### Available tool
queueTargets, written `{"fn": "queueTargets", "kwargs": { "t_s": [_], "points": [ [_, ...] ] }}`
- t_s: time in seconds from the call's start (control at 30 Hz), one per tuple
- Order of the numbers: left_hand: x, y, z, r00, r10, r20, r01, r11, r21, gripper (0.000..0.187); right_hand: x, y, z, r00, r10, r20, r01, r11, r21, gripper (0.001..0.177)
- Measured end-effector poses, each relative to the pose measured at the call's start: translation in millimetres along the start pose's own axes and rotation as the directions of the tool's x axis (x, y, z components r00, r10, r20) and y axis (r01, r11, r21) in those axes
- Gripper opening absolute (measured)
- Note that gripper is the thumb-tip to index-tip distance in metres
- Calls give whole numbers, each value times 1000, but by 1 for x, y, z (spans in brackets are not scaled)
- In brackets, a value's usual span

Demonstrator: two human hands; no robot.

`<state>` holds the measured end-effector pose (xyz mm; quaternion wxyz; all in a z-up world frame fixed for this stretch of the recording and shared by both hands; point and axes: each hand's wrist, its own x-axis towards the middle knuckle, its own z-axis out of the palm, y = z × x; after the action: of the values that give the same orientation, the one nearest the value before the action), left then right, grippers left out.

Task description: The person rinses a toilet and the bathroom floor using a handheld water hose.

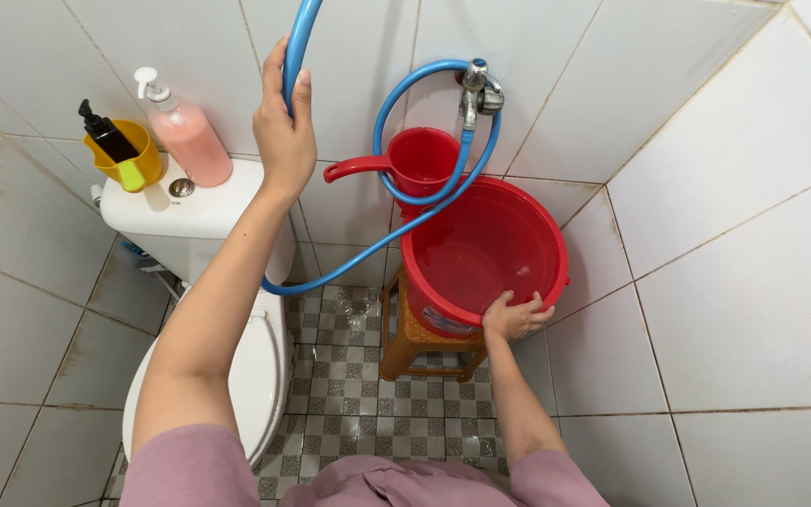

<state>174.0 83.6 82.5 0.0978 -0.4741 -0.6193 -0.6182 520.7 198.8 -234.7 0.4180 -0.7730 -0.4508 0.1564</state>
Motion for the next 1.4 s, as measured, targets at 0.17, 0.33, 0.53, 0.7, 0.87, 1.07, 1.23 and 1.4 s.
{"fn": "queueTargets", "kwargs": {
  "t_s": [0.17,0.33,0.53,0.7,0.87,1.07,1.23,1.4],
  "points": [
    [3,3,17,1000,-24,20,24,1000,5,42,0,0,-2,1000,-7,17,7,1000,6,53],
    [5,1,35,999,4,52,-4,1000,3,41,1,5,4,1000,-15,-17,15,1000,5,54],
    [9,-4,58,994,49,96,-50,999,6,41,0,2,2,1000,-6,-8,6,1000,30,54],
    [10,-8,72,990,64,122,-64,998,1,40,1,5,4,1000,-13,-5,13,1000,22,54],
    [12,-18,67,996,2,84,-3,1000,16,41,1,7,5,1000,-19,-16,19,999,33,53],
    [19,-41,35,996,-87,-24,88,995,52,42,2,7,6,1000,-14,-8,14,1000,25,54],
    [20,-75,3,988,-65,-140,74,996,57,38,1,6,5,1000,-20,-19,20,1000,21,52],
    [18,-96,-30,978,-32,-206,41,998,39,40,1,3,4,1000,3,-17,-2,1000,20,53]
  ]
}}
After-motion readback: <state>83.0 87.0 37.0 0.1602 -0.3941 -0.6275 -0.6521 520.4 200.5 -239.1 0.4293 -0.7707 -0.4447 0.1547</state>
